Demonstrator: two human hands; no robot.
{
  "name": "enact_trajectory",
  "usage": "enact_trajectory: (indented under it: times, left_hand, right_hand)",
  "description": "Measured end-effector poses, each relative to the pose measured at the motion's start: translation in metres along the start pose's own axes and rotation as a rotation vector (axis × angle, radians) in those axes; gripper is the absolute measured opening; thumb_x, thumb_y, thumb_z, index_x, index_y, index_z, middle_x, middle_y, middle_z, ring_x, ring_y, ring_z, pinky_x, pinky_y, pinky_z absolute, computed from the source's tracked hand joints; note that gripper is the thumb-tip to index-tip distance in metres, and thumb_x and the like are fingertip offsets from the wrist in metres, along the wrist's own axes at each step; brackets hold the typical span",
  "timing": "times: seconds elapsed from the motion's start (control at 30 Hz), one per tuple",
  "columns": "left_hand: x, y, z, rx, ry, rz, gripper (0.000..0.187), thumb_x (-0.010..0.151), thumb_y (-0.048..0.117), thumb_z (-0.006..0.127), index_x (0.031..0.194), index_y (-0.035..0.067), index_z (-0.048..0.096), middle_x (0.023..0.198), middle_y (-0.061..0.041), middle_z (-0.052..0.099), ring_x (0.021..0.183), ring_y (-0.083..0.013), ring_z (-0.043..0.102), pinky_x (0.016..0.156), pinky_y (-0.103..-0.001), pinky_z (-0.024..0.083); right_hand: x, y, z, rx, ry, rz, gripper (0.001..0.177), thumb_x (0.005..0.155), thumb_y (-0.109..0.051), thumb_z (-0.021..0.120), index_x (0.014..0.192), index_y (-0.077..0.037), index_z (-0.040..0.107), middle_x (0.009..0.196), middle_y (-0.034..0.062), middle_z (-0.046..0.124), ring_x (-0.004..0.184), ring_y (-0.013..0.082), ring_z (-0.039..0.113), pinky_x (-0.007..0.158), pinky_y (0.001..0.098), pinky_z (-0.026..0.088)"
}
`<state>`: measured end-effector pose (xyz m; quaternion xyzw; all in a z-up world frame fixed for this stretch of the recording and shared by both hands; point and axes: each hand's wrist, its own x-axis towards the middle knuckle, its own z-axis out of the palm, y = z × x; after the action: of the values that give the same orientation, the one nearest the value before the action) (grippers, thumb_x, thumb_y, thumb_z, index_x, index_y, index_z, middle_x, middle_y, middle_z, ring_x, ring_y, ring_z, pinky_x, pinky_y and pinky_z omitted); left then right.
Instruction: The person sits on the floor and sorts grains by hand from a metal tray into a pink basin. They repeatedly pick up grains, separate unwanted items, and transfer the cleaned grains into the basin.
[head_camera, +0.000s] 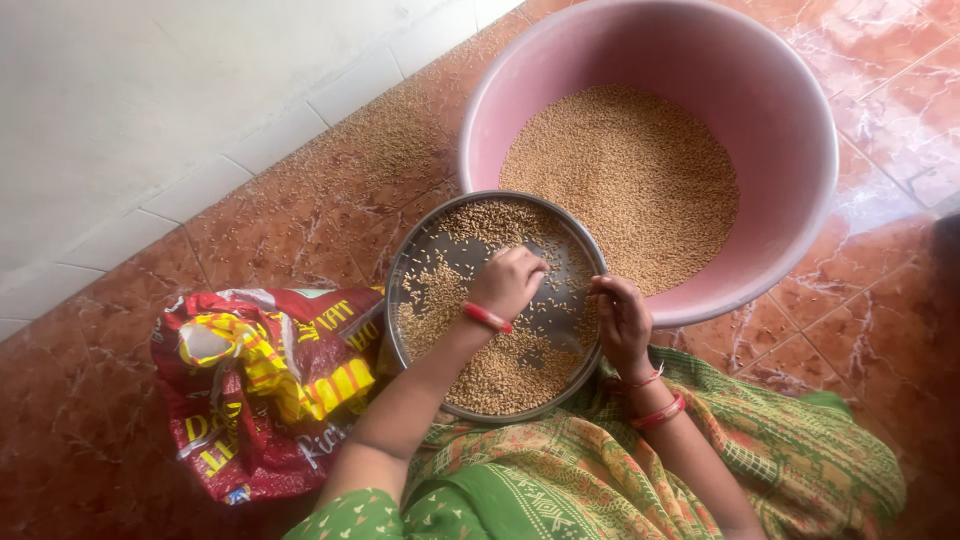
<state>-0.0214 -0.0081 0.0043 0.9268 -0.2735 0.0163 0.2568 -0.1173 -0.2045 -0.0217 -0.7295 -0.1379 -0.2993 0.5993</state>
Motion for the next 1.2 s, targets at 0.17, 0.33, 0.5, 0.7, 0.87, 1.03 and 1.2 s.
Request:
enact_trajectory:
  times: [0.17,0.33,0.5,0.7,0.87,1.03,1.2]
  left_hand:
    - [0.021,0.008,0.008,0.070,-0.039,-0.056,0.014,0.090,0.024,0.070,0.093,0.011,0.075,0.096,-0.007,0.072,0.091,-0.0221,0.067,0.083,-0.035,0.057]
    - [0.023,-0.001,0.004,0.045,-0.107,-0.102,0.013,0.088,0.024,0.070,0.094,0.014,0.076,0.096,-0.004,0.072,0.091,-0.0215,0.066,0.079,-0.035,0.057]
    - [0.024,-0.016,-0.006,0.012,-0.058,-0.046,0.013,0.086,0.024,0.073,0.096,0.017,0.077,0.094,-0.002,0.072,0.089,-0.0197,0.068,0.083,-0.034,0.058]
    - [0.022,0.000,-0.001,0.115,-0.062,0.081,0.011,0.085,0.024,0.075,0.089,0.014,0.074,0.091,-0.003,0.069,0.087,-0.0209,0.067,0.076,-0.034,0.058]
    - [0.024,-0.003,0.011,0.200,-0.078,0.134,0.011,0.089,0.018,0.072,0.090,0.008,0.068,0.089,-0.007,0.067,0.081,-0.0203,0.065,0.070,-0.033,0.059]
    - [0.027,-0.016,-0.001,-0.177,-0.095,-0.136,0.008,0.091,0.015,0.067,0.086,0.009,0.065,0.085,-0.006,0.071,0.075,-0.0152,0.068,0.069,-0.032,0.059]
    - [0.014,0.012,0.003,-0.176,-0.144,-0.095,0.007,0.089,0.016,0.066,0.089,0.010,0.070,0.088,-0.009,0.071,0.077,-0.0223,0.070,0.072,-0.037,0.060]
  right_hand:
    - [0.001,0.000,-0.002,-0.007,-0.008,0.002,0.024,0.103,0.003,0.052,0.127,0.000,0.054,0.117,0.0132,0.065,0.101,0.0169,0.065,0.089,0.0275,0.057]
    - [0.002,-0.001,-0.003,-0.022,-0.013,-0.015,0.023,0.102,0.002,0.052,0.125,0.000,0.055,0.117,0.0135,0.065,0.100,0.0170,0.066,0.088,0.0274,0.057]
    - [0.004,-0.005,-0.004,-0.029,-0.008,-0.006,0.023,0.102,0.003,0.053,0.124,0.000,0.056,0.115,0.0135,0.066,0.100,0.0185,0.065,0.088,0.0289,0.056]
    - [0.005,-0.005,-0.004,-0.034,-0.013,-0.027,0.023,0.101,0.004,0.053,0.124,0.000,0.055,0.115,0.0149,0.066,0.104,0.0217,0.065,0.090,0.0303,0.056]
    - [0.005,-0.002,-0.003,-0.030,-0.015,-0.034,0.023,0.101,0.004,0.053,0.124,0.001,0.055,0.115,0.0151,0.067,0.104,0.0213,0.065,0.090,0.0302,0.057]
    - [0.006,-0.005,-0.003,-0.044,-0.012,-0.032,0.022,0.102,0.004,0.053,0.124,0.000,0.056,0.115,0.0146,0.067,0.100,0.0196,0.065,0.087,0.0291,0.057]
    - [0.005,-0.010,-0.003,-0.033,-0.004,-0.012,0.023,0.102,0.005,0.053,0.123,0.000,0.055,0.115,0.0147,0.066,0.099,0.0201,0.065,0.087,0.0301,0.056]
